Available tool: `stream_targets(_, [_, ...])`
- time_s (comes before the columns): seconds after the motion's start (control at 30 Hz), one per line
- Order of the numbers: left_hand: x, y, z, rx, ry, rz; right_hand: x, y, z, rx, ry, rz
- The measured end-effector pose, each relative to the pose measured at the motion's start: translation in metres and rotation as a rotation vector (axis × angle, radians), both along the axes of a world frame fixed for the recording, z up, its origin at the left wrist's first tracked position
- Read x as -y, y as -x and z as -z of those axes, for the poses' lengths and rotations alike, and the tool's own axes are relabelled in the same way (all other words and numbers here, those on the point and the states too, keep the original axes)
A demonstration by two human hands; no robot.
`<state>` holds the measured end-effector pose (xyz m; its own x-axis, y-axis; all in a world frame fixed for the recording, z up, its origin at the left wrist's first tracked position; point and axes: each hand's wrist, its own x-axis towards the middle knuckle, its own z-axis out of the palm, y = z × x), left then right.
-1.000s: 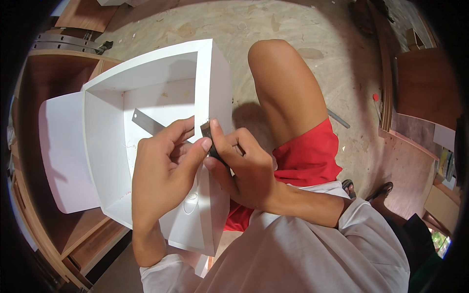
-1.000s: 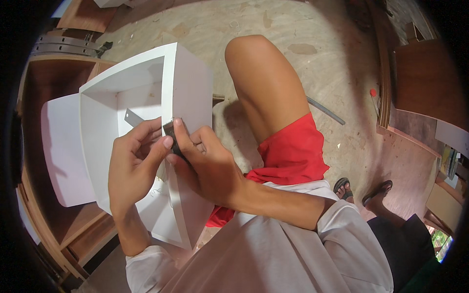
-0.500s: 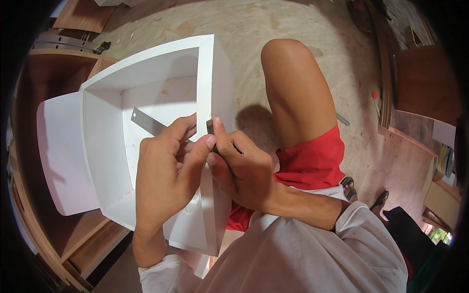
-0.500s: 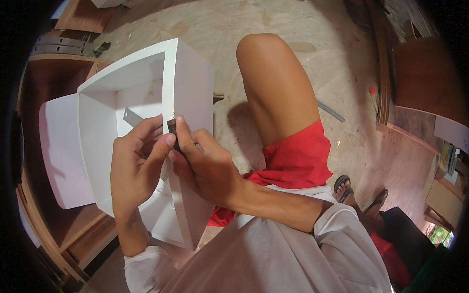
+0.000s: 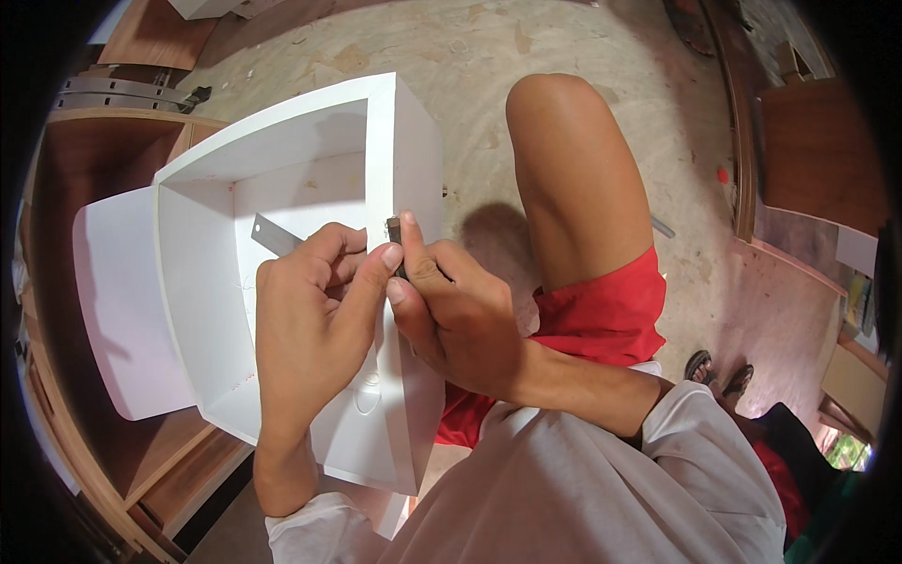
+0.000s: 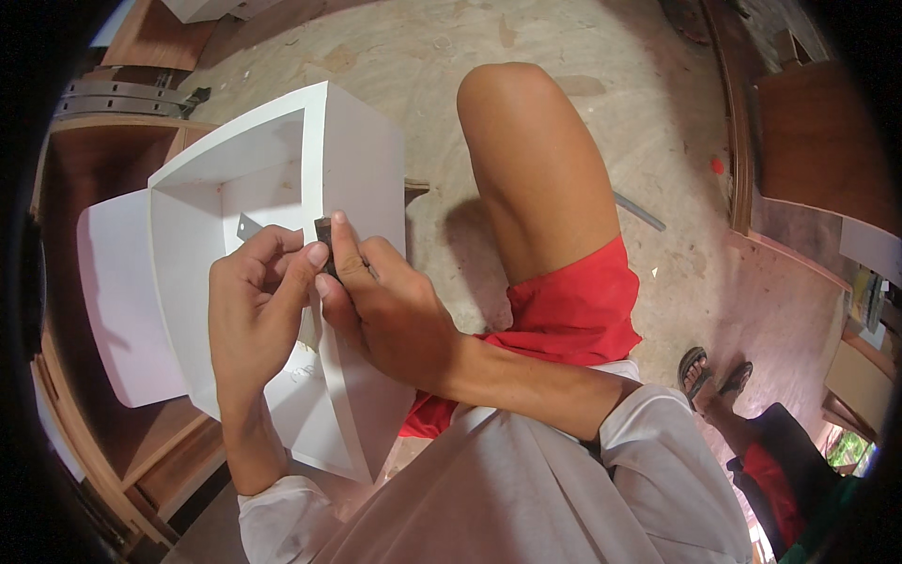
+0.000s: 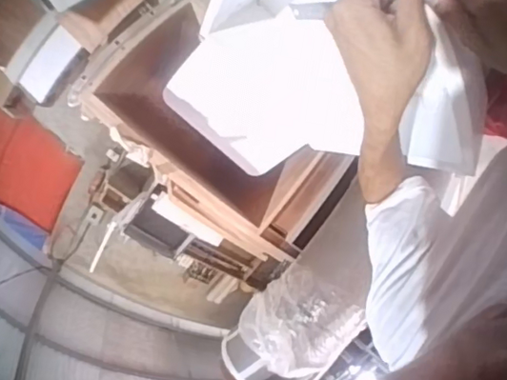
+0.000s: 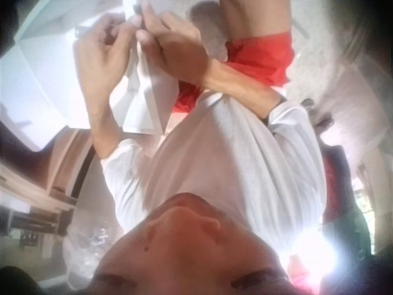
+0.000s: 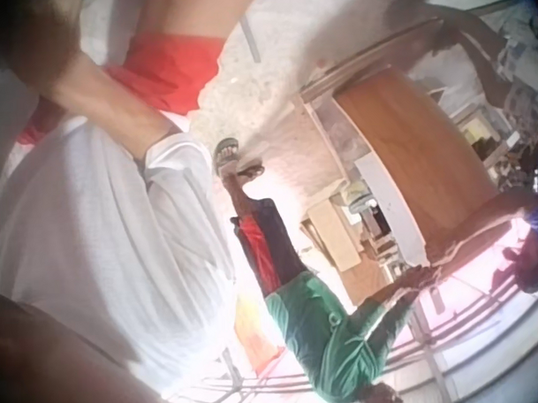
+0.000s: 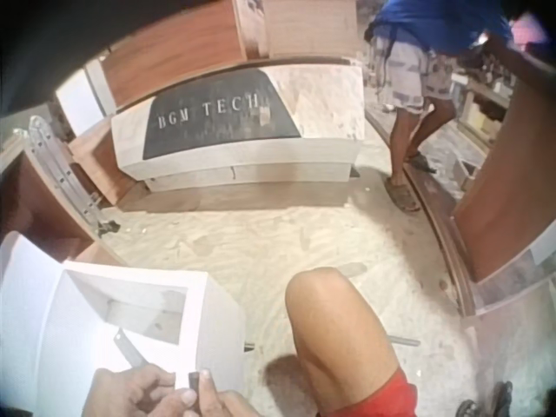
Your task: The person assembles a white drawer by attaching metal brackets and a slide mechanism. They use a hammer to drive nails into the drawer sides and a sanding block to smooth the edges.
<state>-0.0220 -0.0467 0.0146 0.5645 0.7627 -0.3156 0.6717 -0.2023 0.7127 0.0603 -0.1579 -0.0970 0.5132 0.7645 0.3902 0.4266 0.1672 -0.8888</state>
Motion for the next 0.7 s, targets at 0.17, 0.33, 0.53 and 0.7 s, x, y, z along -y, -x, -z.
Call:
stream_targets(0.17, [-0.003, -0.001, 0.005, 0.004, -0.036, 0.015, -0.002, -0.004, 0.002, 0.01, 0.008, -0.001])
stream_targets(0.33, [-0.002, -0.003, 0.003, -0.039, -0.05, -0.007, -0.003, -0.005, 0.002, 0.014, 0.013, 0.003])
stream_targets(0.53, [-0.003, -0.003, 0.006, -0.029, -0.073, -0.016, -0.006, -0.005, 0.007, 0.019, -0.006, 0.0])
stream_targets(0.7, [-0.007, -0.006, 0.009, -0.005, -0.101, 0.004, -0.007, -0.01, 0.009, 0.044, 0.007, -0.044])
